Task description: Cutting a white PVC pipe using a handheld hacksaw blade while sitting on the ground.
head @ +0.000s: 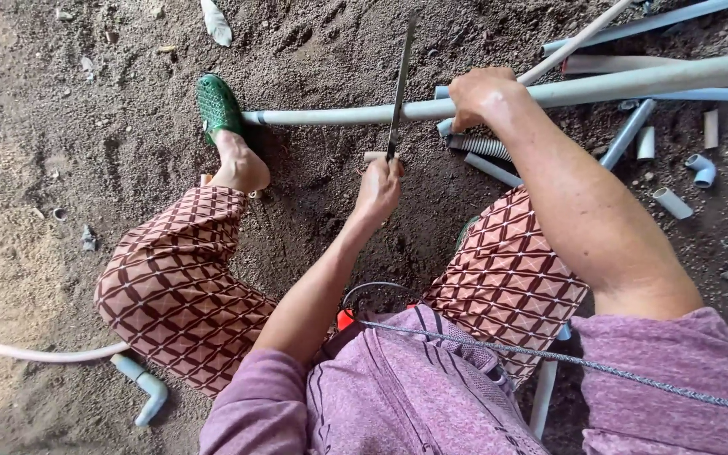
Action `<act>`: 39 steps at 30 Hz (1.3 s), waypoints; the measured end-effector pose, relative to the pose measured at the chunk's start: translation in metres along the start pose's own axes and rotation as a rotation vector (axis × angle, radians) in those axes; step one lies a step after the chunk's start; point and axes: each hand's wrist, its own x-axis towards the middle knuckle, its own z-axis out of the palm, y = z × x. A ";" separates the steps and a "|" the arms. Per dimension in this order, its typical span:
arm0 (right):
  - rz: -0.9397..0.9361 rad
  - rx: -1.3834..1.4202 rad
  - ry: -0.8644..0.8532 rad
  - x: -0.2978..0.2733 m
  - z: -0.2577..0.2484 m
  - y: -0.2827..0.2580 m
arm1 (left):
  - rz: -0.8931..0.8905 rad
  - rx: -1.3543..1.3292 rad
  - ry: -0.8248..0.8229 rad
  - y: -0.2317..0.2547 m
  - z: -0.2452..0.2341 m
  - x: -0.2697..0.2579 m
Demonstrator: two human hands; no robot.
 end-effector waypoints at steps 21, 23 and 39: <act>0.009 -0.020 -0.016 0.004 -0.007 -0.003 | -0.112 -0.121 -0.089 -0.030 -0.015 -0.069; 0.006 -0.009 -0.023 -0.005 -0.008 -0.008 | -0.131 -0.106 -0.084 -0.017 -0.016 -0.043; -0.219 0.461 -0.067 0.026 0.057 0.056 | -0.170 -0.231 0.063 0.027 -0.072 -0.075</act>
